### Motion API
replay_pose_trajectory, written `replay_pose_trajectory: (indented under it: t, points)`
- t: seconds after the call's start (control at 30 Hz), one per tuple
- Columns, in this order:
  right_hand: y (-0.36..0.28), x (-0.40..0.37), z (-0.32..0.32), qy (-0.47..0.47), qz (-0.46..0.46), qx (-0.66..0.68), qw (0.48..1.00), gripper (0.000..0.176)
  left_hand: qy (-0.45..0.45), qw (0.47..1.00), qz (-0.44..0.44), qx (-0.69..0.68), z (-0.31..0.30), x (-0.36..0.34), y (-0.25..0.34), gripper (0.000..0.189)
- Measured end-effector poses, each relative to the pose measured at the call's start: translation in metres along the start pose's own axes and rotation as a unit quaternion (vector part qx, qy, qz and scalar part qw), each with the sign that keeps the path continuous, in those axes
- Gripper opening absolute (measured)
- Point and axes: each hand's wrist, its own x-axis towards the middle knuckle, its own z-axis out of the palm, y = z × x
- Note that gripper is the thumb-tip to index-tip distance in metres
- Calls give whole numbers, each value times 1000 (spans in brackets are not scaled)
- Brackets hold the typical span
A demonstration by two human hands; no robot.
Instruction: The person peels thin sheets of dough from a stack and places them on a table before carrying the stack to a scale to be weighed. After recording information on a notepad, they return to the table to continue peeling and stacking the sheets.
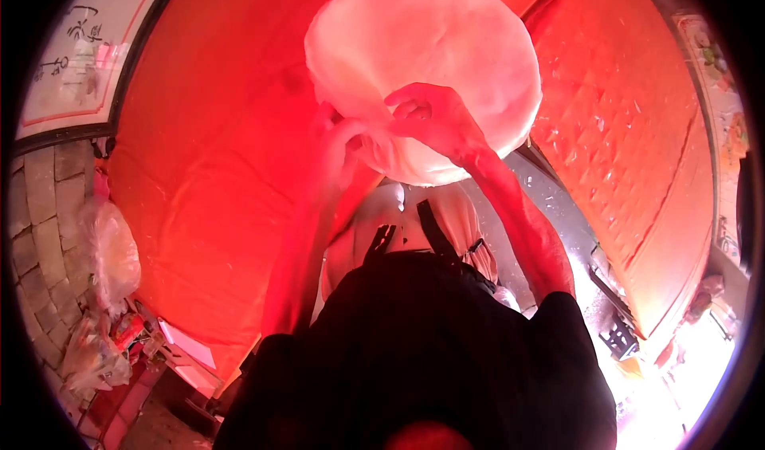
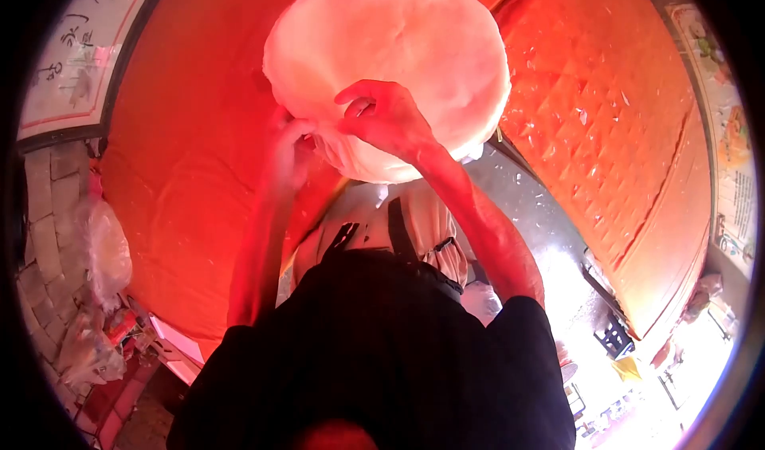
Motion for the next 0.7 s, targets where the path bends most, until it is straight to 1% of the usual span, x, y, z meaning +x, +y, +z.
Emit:
replay_pose_trajectory:
  t: [0.07,0.17,0.27,0.33,0.4,0.47,0.53,0.57,0.6,0.63,0.67,0.7]
  points:
    - [5,5,5,42,-3,19,999,28,6,998,-25,60,-14,1,-6,32]
    - [-8,7,22,93,-91,-152,980,20,-2,1000,6,12,9,-3,5,28]
    - [1,20,9,47,-103,-173,978,22,-2,998,15,54,0,-1,1,27]
    - [0,23,-9,96,-153,-127,975,18,14,999,-24,38,-12,-5,-6,24]
    - [-1,32,-46,158,-207,-85,962,14,16,1000,-13,5,-14,2,-8,23]
    - [-5,38,-105,197,-207,-44,957,18,28,998,34,-46,-13,0,-12,22]
    - [-7,31,-192,242,-190,-27,951,22,25,999,7,-28,-23,-5,-12,33]
    - [-6,18,-247,271,-173,-44,946,25,23,1000,-6,-19,-26,-6,-12,39]
    - [-1,1,-309,302,-154,-80,937,27,22,1000,-19,-10,-27,-8,-13,45]
    - [7,-20,-372,334,-131,-130,924,29,21,999,-31,-4,-31,-11,-11,45]
    - [17,-46,-430,368,-113,-192,903,31,19,999,-38,1,-30,-14,-9,45]
    - [22,-70,-478,412,-107,-281,860,37,18,999,-45,11,-27,-17,-6,46]
